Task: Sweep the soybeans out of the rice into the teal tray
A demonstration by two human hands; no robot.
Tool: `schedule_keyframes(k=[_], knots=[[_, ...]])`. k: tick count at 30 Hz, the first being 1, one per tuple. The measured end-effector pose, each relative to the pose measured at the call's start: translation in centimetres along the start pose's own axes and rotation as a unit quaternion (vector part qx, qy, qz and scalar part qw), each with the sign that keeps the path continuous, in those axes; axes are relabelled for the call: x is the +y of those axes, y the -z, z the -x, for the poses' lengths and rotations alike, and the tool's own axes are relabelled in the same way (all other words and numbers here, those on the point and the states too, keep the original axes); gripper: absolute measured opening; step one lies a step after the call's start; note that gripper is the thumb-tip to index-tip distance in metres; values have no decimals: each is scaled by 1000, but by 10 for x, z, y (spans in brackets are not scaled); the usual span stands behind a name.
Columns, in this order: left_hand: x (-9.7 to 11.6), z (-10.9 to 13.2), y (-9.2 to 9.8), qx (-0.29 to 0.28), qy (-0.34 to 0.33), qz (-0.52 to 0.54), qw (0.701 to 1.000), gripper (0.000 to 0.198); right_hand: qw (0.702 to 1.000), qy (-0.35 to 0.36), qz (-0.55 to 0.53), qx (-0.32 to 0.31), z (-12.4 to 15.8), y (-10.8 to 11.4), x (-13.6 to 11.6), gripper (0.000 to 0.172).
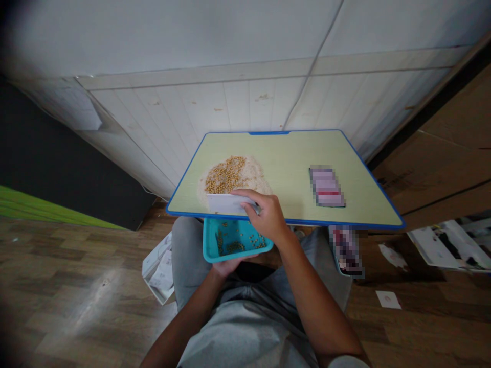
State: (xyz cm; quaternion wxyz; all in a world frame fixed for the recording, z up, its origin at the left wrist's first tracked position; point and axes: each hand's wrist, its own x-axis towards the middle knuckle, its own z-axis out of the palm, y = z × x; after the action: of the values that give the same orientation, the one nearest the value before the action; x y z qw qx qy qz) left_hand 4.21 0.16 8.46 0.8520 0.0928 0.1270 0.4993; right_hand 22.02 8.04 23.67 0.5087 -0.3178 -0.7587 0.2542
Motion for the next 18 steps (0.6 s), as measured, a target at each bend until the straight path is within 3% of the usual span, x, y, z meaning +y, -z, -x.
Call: schedule_keyframes(k=[5,11,18], knots=[[-1,0,-1,13,-2,-6,1000,83,1000,-7,-17,2,3,2,1,28],[-2,1,-3,50,-4,-25,998,87,992,-82,-19,96,10,1,6,34],[-2,2,-8,36,-10,-35,999,88,990,-103,5,95,11,-1,8,38]])
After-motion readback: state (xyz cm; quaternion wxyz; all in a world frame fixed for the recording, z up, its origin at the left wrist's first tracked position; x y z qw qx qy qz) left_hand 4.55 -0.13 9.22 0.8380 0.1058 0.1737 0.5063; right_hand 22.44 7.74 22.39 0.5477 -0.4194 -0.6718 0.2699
